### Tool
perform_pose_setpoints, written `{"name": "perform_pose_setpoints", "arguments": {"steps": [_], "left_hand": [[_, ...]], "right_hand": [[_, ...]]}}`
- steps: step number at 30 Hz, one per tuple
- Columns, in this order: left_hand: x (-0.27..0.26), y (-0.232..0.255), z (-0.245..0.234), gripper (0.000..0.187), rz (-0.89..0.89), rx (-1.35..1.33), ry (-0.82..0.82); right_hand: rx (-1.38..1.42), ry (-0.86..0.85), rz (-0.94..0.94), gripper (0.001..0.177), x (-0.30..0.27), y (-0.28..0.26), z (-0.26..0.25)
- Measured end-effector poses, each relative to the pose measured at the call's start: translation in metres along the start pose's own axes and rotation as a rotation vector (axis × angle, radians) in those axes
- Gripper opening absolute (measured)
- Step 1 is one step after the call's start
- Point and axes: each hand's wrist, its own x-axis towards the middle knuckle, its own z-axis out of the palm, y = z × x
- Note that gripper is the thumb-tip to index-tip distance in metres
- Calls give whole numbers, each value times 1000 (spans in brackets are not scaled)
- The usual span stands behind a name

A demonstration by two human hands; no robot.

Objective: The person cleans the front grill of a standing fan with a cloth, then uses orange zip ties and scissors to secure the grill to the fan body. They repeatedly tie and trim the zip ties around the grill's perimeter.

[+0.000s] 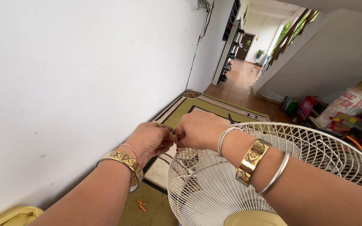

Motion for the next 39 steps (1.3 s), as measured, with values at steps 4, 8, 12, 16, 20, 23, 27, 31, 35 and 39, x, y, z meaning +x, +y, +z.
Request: {"name": "perform_pose_setpoints", "arguments": {"steps": [4, 8, 12, 16, 20, 23, 27, 31, 35, 39], "left_hand": [[16, -30, -2, 12, -185, -246, 77], [23, -51, 3, 19, -411, -17, 66], [24, -57, 6, 7, -458, -23, -193], [25, -32, 16, 12, -481, 313, -281], [42, -25, 33, 16, -401, 316, -416], [58, -35, 44, 18, -476, 229, -524], [68, -54, 48, 21, -570, 98, -603], [76, -59, 48, 25, -543, 69, -641], [63, -59, 45, 14, -349, -69, -511], [34, -60, 44, 6, -184, -94, -294]], "right_hand": [[-64, 54, -110, 16, 2, -8, 14], [-156, 140, -138, 16, -8, -22, 34], [-155, 203, -84, 14, -27, -30, 48], [-82, 328, -62, 14, -46, -36, 50], [-49, 488, -143, 10, -63, -35, 49], [-52, 610, -222, 8, -73, -38, 50], [20, 483, -92, 8, -75, -44, 46], [82, 463, 30, 6, -69, -48, 43], [84, 465, 2, 2, -64, -44, 41], [151, 403, 14, 4, -57, -44, 40]]}}
